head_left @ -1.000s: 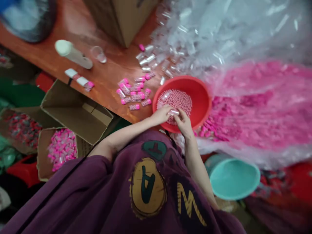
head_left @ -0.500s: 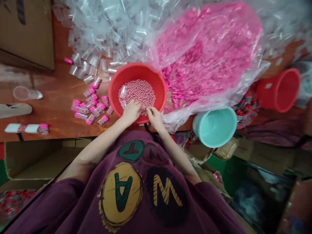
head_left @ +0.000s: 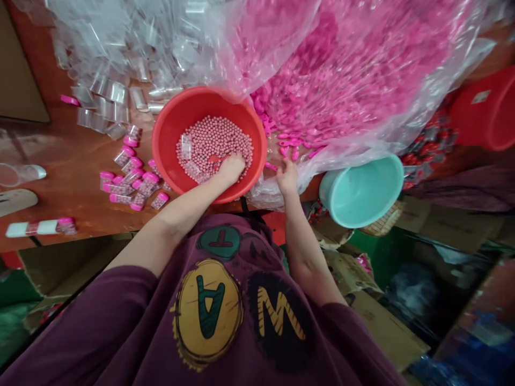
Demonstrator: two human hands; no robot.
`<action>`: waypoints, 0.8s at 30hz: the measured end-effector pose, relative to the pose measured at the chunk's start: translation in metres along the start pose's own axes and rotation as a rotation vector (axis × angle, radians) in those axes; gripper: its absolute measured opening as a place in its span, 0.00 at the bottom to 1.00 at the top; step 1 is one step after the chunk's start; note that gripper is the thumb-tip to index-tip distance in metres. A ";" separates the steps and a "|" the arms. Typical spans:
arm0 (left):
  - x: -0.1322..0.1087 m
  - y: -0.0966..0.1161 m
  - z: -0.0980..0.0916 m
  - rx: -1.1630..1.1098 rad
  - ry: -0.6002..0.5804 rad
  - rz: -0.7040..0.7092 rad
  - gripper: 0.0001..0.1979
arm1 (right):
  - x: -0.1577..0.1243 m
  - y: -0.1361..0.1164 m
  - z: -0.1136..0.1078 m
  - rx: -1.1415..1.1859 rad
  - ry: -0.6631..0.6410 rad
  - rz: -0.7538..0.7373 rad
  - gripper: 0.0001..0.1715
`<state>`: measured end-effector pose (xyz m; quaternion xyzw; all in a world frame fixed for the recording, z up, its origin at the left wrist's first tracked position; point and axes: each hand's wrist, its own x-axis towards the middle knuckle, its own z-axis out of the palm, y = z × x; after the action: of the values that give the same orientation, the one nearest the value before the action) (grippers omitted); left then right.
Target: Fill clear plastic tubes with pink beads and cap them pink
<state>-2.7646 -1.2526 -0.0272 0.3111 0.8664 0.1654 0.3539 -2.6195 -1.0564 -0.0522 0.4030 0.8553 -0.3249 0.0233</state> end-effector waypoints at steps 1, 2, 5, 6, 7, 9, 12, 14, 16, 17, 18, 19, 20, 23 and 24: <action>0.004 0.000 0.001 -0.051 0.012 0.022 0.23 | 0.000 -0.001 0.006 -0.069 -0.051 -0.018 0.22; 0.005 -0.002 0.000 -0.111 0.025 0.041 0.22 | 0.000 -0.004 0.012 -0.124 -0.096 -0.033 0.23; -0.003 -0.013 -0.016 -0.287 0.086 0.097 0.20 | -0.005 -0.014 0.022 -0.159 -0.139 -0.048 0.19; -0.010 -0.016 -0.023 -0.349 0.118 0.113 0.20 | -0.007 -0.017 0.021 -0.121 -0.121 -0.052 0.16; -0.018 -0.018 -0.032 -0.415 0.148 0.129 0.20 | -0.008 -0.019 0.019 -0.060 -0.095 -0.060 0.14; -0.038 -0.020 -0.048 -0.577 0.173 0.135 0.20 | -0.011 -0.023 0.008 0.106 -0.032 -0.076 0.13; -0.068 -0.016 -0.067 -0.940 0.111 0.136 0.21 | -0.017 -0.040 -0.018 0.400 0.021 -0.080 0.19; -0.084 -0.011 -0.074 -1.181 0.058 0.137 0.21 | -0.023 -0.062 -0.035 0.619 -0.023 -0.095 0.23; -0.096 -0.006 -0.079 -1.381 0.026 0.127 0.21 | -0.029 -0.092 -0.049 0.800 -0.132 -0.137 0.27; -0.100 -0.004 -0.082 -1.462 0.017 0.113 0.21 | -0.032 -0.109 -0.054 0.856 -0.183 -0.164 0.28; -0.105 -0.001 -0.086 -1.528 0.010 0.097 0.20 | -0.034 -0.127 -0.057 0.885 -0.224 -0.197 0.28; -0.108 0.001 -0.089 -1.578 0.004 0.081 0.20 | -0.037 -0.144 -0.059 0.892 -0.249 -0.234 0.28; -0.112 0.002 -0.093 -1.611 -0.001 0.070 0.19 | -0.040 -0.160 -0.060 0.886 -0.255 -0.276 0.28; -0.122 0.004 -0.105 -1.646 0.015 0.074 0.16 | -0.049 -0.198 -0.058 0.844 -0.251 -0.398 0.27; -0.125 0.004 -0.109 -1.654 0.030 0.087 0.14 | -0.053 -0.205 -0.056 0.823 -0.259 -0.431 0.27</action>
<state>-2.7713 -1.3385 0.1140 -0.0185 0.4569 0.7670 0.4500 -2.7160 -1.1551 0.1180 0.1482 0.7097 -0.6815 -0.0996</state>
